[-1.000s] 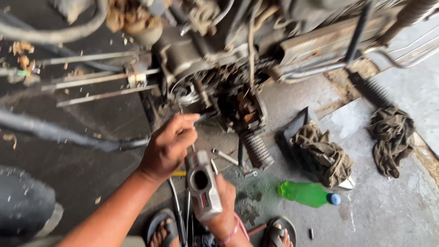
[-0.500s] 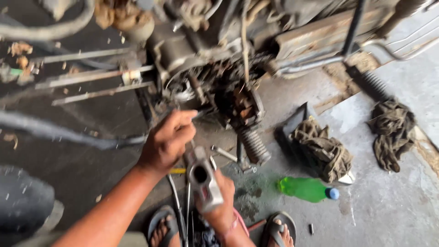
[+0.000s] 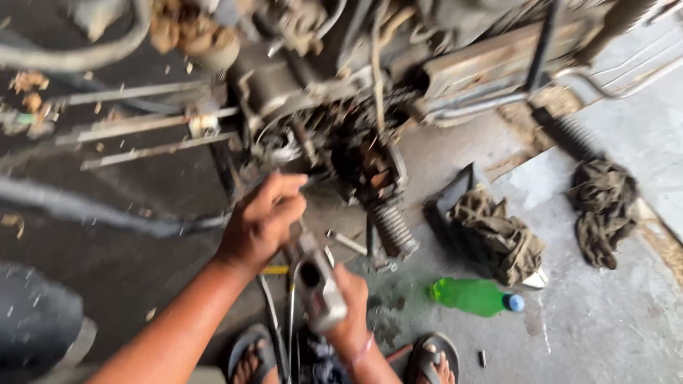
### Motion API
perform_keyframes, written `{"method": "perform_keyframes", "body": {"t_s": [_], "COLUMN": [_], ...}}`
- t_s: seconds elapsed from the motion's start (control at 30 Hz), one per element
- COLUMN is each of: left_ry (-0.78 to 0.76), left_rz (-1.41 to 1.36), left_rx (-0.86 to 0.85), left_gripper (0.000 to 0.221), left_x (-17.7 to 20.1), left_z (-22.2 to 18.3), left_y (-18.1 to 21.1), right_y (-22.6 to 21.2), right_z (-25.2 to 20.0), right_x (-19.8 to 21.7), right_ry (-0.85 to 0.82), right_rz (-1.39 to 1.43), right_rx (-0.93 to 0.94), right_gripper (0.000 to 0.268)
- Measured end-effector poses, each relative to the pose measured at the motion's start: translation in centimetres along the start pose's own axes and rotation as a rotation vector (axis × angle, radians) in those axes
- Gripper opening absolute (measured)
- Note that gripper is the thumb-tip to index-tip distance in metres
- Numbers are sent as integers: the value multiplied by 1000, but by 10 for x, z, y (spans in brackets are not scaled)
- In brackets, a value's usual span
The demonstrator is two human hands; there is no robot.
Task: The person crouches beside a motorcycle with its engine casing removed and works on the engine internals. They grip and turn parts with pliers, tap a component with a hammer, use a wrench on fasteners, and reposition small parts by hand while leaning over the engine.
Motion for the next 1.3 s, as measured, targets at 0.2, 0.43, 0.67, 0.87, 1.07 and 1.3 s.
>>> {"method": "perform_keyframes", "body": {"t_s": [0.2, 0.43, 0.67, 0.87, 1.07, 1.3], "left_ry": [9, -25, -77, -113, -168, 42], "left_rz": [60, 93, 134, 189, 223, 90], "left_rx": [11, -14, -10, -14, -14, 42], "left_gripper": [18, 19, 18, 17, 14, 15], "left_x": [0, -5, -12, -15, -16, 12], "left_z": [-1, -11, -12, 3, -8, -6], "left_y": [2, -2, -5, -2, -9, 7], "right_y": [-12, -14, 65, 78, 120, -31], "right_z": [3, 6, -58, -79, -130, 47], "right_x": [0, 5, -22, -24, -34, -10], "right_ry": [61, 108, 144, -330, -397, 164], "right_rz": [-36, -7, -70, -491, -560, 430], "right_rx": [77, 22, -84, -585, -611, -303], "right_gripper": [24, 19, 28, 32, 37, 46]}}
Point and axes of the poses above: each hand's wrist, its own z-axis towards the middle knuckle, its own x-axis out of the back of the hand, y = z × x, the point moved 3 cm from there along z, towards the middle knuckle, and after that the axes turned 8 degrees about x, right-handed, at the moved point
